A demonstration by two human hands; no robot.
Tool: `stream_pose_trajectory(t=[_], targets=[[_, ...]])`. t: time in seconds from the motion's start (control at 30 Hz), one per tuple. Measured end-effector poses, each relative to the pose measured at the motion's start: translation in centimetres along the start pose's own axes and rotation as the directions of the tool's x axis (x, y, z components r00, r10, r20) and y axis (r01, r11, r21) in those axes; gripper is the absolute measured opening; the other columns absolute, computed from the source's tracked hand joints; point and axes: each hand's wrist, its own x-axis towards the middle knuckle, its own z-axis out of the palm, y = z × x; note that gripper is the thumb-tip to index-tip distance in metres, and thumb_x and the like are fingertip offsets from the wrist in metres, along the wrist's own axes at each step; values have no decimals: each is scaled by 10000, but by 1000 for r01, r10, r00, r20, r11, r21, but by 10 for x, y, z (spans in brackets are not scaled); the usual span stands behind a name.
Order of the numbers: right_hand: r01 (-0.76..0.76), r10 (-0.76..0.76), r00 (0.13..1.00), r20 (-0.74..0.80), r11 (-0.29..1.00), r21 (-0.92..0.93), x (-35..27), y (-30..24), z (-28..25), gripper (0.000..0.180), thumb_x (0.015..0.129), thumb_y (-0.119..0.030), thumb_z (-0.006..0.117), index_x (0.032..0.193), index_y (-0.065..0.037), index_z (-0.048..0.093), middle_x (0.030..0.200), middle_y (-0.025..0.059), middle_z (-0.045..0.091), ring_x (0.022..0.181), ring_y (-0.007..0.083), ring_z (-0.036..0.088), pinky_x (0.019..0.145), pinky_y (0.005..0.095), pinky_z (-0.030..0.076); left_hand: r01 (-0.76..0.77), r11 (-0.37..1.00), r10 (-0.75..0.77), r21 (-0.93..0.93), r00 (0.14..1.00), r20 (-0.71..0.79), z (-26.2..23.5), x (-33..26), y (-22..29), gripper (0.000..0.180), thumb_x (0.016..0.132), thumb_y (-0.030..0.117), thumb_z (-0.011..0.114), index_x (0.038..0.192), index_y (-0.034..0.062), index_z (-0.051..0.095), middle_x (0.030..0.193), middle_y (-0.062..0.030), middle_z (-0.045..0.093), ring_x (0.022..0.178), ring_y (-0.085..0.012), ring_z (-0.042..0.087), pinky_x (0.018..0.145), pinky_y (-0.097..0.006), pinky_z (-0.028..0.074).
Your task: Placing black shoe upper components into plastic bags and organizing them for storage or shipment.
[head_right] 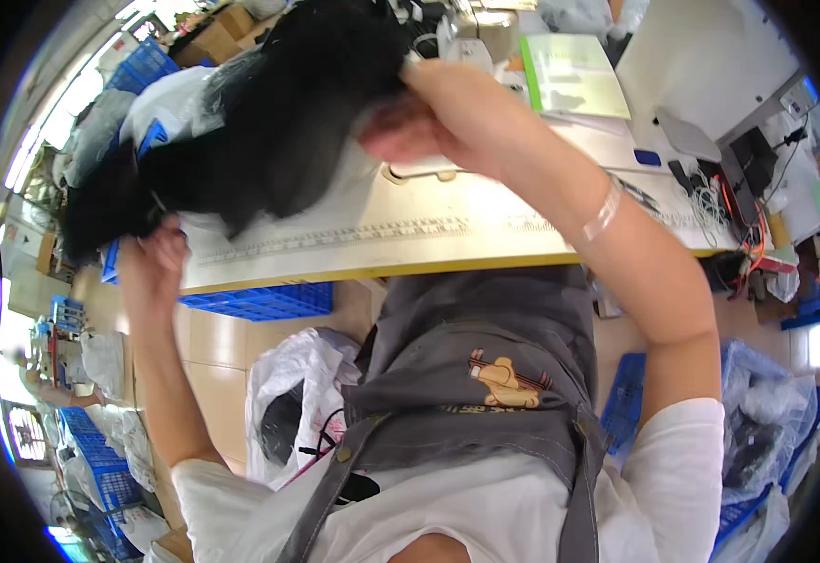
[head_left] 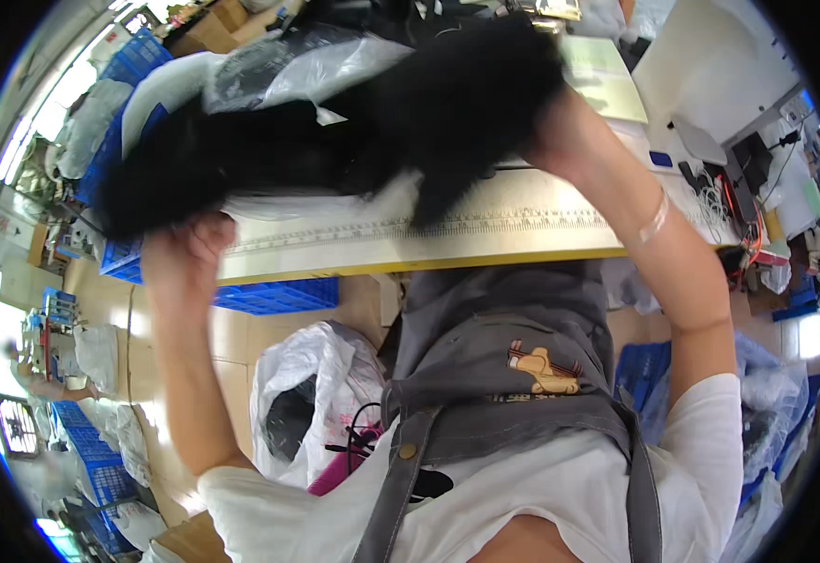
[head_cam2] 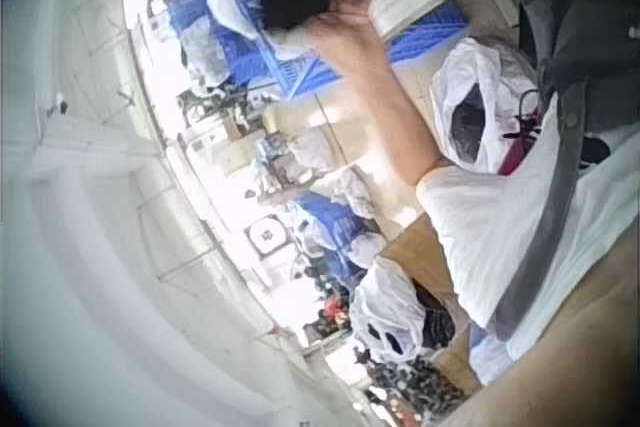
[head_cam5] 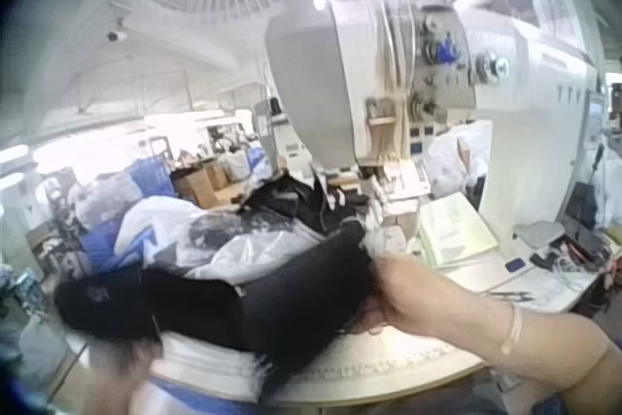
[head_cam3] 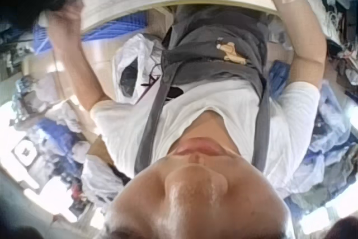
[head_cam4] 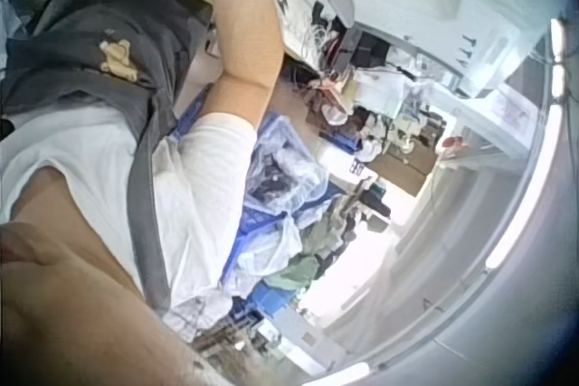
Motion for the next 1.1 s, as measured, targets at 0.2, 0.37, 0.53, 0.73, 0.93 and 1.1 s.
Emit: stream_pose_trajectory(t=[0.2,0.37,0.53,0.73,0.93,1.1], targets=[[104,-67,986,150,960,-260,72,-54,81,183,841,-132,419,876,17,520,812,189,636,596,178,631,433,267,469,158,586,196,795,924,-328,-16,21,177,347,894,377,438,644,141,387,568,6,464,457,-125,479,449,-238,362],[276,-236,939,250,951,-139,140,-76,184,266,869,-198,421,823,38,535,707,176,626,455,213,564,403,309,464,193,99,523,976,825,-216,-14,7,277,366,876,376,487,613,126,437,528,12,449,433,-90,441,423,-231,318],[569,-550,790,270,822,12,171,-91,236,200,848,-81,428,841,73,554,711,194,633,535,238,619,426,319,490,212,197,793,957,539,-283,-23,12,288,340,872,331,491,623,100,473,628,-7,515,566,-99,514,515,-229,410],[744,-631,423,650,651,148,256,-103,213,179,834,-78,471,827,40,604,801,224,654,716,233,665,508,303,513,-357,795,539,491,787,-300,-15,66,283,236,782,133,529,580,59,433,893,-147,614,751,-263,593,804,-348,503],[583,-640,767,42,723,370,162,-74,208,107,783,-141,552,780,-34,543,695,37,532,570,145,514,514,255,430,-698,715,699,43,710,-92,-4,36,217,173,803,183,457,668,81,423,636,-60,449,629,-198,484,585,-328,420],[246,-261,965,-33,941,-234,56,-9,67,113,788,-106,494,841,-38,567,581,-42,446,478,43,369,393,239,240,-151,942,111,300,983,146,48,-35,28,306,804,211,549,554,64,448,609,-61,467,542,-145,429,499,-267,356]])
